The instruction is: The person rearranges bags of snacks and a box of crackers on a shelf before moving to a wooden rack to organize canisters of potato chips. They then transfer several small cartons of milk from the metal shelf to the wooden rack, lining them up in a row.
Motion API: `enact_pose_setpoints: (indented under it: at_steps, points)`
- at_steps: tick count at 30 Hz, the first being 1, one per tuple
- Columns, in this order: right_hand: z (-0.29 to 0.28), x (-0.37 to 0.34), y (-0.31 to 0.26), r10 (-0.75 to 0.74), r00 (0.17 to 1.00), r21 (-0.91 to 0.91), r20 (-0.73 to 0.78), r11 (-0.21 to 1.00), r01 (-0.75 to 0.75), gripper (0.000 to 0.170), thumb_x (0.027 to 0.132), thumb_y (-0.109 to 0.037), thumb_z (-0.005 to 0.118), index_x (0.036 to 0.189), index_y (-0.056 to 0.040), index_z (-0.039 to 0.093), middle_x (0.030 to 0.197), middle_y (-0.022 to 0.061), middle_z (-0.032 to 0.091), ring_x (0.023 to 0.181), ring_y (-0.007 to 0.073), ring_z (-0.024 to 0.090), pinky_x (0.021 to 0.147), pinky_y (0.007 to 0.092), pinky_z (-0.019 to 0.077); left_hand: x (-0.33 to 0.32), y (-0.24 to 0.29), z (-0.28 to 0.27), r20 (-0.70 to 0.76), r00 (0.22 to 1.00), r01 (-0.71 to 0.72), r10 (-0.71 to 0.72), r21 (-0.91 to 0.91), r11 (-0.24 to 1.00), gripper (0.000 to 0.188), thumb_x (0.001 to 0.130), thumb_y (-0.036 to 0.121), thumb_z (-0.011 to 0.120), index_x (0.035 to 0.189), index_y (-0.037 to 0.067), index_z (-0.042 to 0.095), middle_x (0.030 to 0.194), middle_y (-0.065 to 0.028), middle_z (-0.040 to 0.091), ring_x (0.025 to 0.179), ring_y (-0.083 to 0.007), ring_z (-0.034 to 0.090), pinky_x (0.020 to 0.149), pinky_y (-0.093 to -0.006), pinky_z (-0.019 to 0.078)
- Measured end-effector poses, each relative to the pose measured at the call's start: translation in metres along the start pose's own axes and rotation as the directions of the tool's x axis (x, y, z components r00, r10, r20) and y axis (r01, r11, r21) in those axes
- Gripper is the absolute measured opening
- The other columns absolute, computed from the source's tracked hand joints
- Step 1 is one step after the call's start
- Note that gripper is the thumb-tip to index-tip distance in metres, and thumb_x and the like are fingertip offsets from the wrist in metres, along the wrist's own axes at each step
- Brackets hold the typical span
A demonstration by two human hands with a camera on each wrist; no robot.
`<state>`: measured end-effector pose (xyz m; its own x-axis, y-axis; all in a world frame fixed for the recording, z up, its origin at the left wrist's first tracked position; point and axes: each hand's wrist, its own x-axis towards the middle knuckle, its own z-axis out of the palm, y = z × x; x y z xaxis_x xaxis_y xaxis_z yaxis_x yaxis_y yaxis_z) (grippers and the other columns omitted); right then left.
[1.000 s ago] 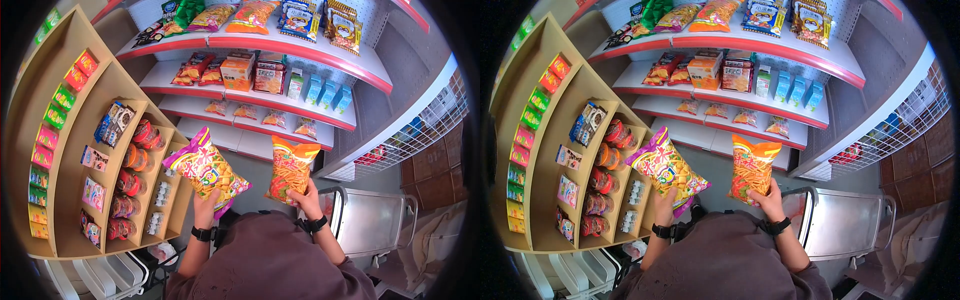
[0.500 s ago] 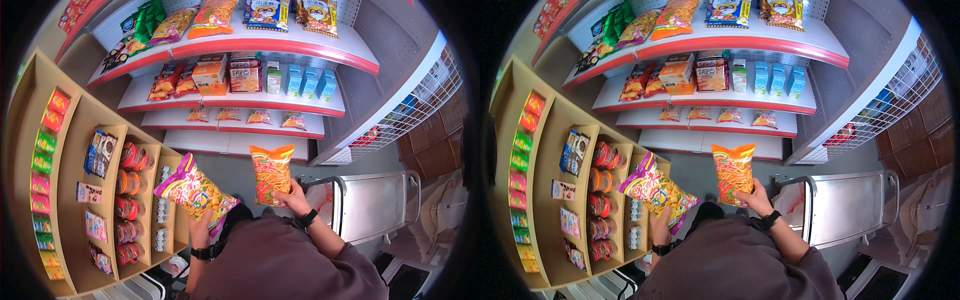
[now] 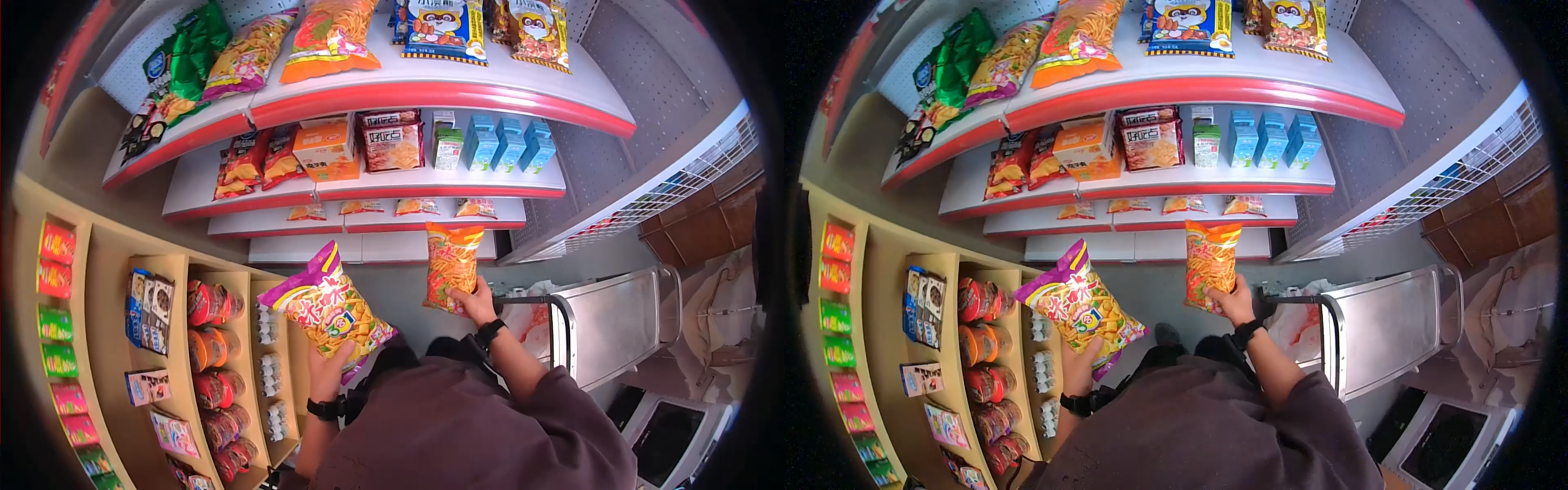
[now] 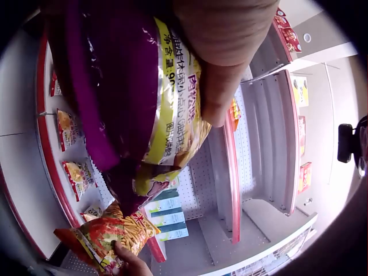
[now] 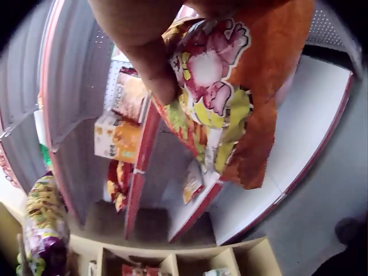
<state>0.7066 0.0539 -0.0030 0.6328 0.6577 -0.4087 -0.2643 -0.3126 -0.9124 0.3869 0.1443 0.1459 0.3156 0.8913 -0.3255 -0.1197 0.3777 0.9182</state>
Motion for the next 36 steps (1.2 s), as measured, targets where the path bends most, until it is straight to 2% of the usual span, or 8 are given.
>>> enact_pose_setpoints:
  at_steps: [6, 12, 18, 21, 22, 23, 25, 36]
  points:
    - [-0.034, 0.071, 0.029, 0.187, 0.977, 0.112, -0.099, 0.978, -0.176, 0.057, 0.073, -0.012, 0.090, 0.116, 0.0064, 0.057, 0.106, 0.0145, 0.072, 0.089, 0.0202, 0.071, 0.080, 0.0346, 0.0577, 0.029, 0.000, 0.003, 0.103, 0.992, 0.068, -0.070, 0.029, 0.997, 0.065, 0.084, -0.004, 0.077, 0.140, 0.001, 0.044, 0.131, -0.0115, 0.062, 0.116, -0.0216, 0.065, 0.100, -0.0366, 0.0526]
    - [-0.110, 0.190, 0.061, 0.108, 0.924, -0.266, -0.368, 0.940, -0.216, 0.051, 0.074, -0.012, 0.085, 0.115, 0.0014, 0.058, 0.100, 0.0131, 0.072, 0.085, 0.0211, 0.071, 0.073, 0.0368, 0.0589, 0.025, -0.020, 0.034, 0.011, 0.987, 0.159, -0.159, 0.004, 0.987, 0.065, 0.083, -0.004, 0.078, 0.139, 0.001, 0.045, 0.131, -0.0121, 0.063, 0.118, -0.0219, 0.064, 0.101, -0.0379, 0.0523]
    - [-0.176, 0.324, 0.073, -0.290, 0.747, -0.607, -0.598, 0.773, -0.186, 0.050, 0.081, -0.022, 0.078, 0.122, -0.0020, 0.058, 0.096, 0.0140, 0.075, 0.090, 0.0300, 0.073, 0.081, 0.0412, 0.0589, 0.012, -0.030, 0.083, -0.078, 0.957, 0.282, -0.280, 0.013, 0.959, 0.065, 0.082, -0.003, 0.079, 0.138, 0.000, 0.047, 0.131, -0.0119, 0.063, 0.120, -0.0231, 0.063, 0.104, -0.0398, 0.0514]
    - [-0.203, 0.369, 0.060, -0.091, 0.966, -0.898, -0.242, 0.399, -0.187, 0.062, 0.084, -0.040, 0.073, 0.137, -0.0129, 0.058, 0.119, 0.0084, 0.073, 0.110, 0.0300, 0.069, 0.094, 0.0404, 0.0548, 0.009, -0.036, 0.089, -0.104, 0.944, 0.314, -0.314, -0.015, 0.949, 0.069, 0.083, -0.005, 0.078, 0.142, 0.000, 0.043, 0.135, -0.0128, 0.061, 0.124, -0.0241, 0.061, 0.106, -0.0419, 0.0505]
    - [-0.200, 0.377, 0.058, -0.005, 0.989, -0.940, -0.145, 0.311, -0.136, 0.063, 0.085, -0.047, 0.072, 0.139, -0.0166, 0.058, 0.128, 0.0070, 0.070, 0.117, 0.0293, 0.066, 0.099, 0.0412, 0.0527, 0.010, -0.036, 0.091, -0.110, 0.944, 0.314, -0.312, -0.006, 0.950, 0.069, 0.083, -0.005, 0.078, 0.142, 0.000, 0.042, 0.136, -0.0128, 0.061, 0.125, -0.0242, 0.061, 0.106, -0.0419, 0.0504]
    - [-0.193, 0.377, 0.066, -0.205, 0.973, -0.989, -0.105, 0.126, -0.080, 0.060, 0.085, -0.050, 0.070, 0.133, -0.0160, 0.064, 0.136, 0.0079, 0.065, 0.125, 0.0288, 0.062, 0.106, 0.0439, 0.0476, 0.010, -0.036, 0.093, -0.113, 0.943, 0.316, -0.313, 0.004, 0.949, 0.069, 0.083, -0.005, 0.078, 0.142, 0.000, 0.042, 0.136, -0.0129, 0.060, 0.125, -0.0242, 0.061, 0.106, -0.0419, 0.0503]
    - [-0.179, 0.377, 0.047, -0.108, 0.993, -0.999, 0.036, 0.029, 0.040, 0.056, 0.085, -0.047, 0.070, 0.131, -0.0159, 0.066, 0.135, 0.0129, 0.065, 0.129, 0.0327, 0.058, 0.107, 0.0459, 0.0455, 0.011, -0.036, 0.096, -0.097, 0.938, 0.332, -0.333, -0.032, 0.943, 0.069, 0.084, -0.004, 0.078, 0.142, 0.001, 0.041, 0.137, -0.0130, 0.060, 0.125, -0.0241, 0.060, 0.107, -0.0418, 0.0500]
    - [-0.102, 0.396, 0.044, -0.070, 0.993, -0.993, 0.099, 0.062, 0.103, 0.056, 0.085, -0.047, 0.070, 0.131, -0.0149, 0.066, 0.134, 0.0145, 0.065, 0.126, 0.0340, 0.059, 0.105, 0.0464, 0.0465, 0.006, -0.048, 0.092, -0.136, 0.934, 0.333, -0.330, -0.006, 0.943, 0.075, 0.082, -0.002, 0.081, 0.144, 0.002, 0.039, 0.137, -0.0111, 0.059, 0.125, -0.0220, 0.059, 0.106, -0.0398, 0.0497]
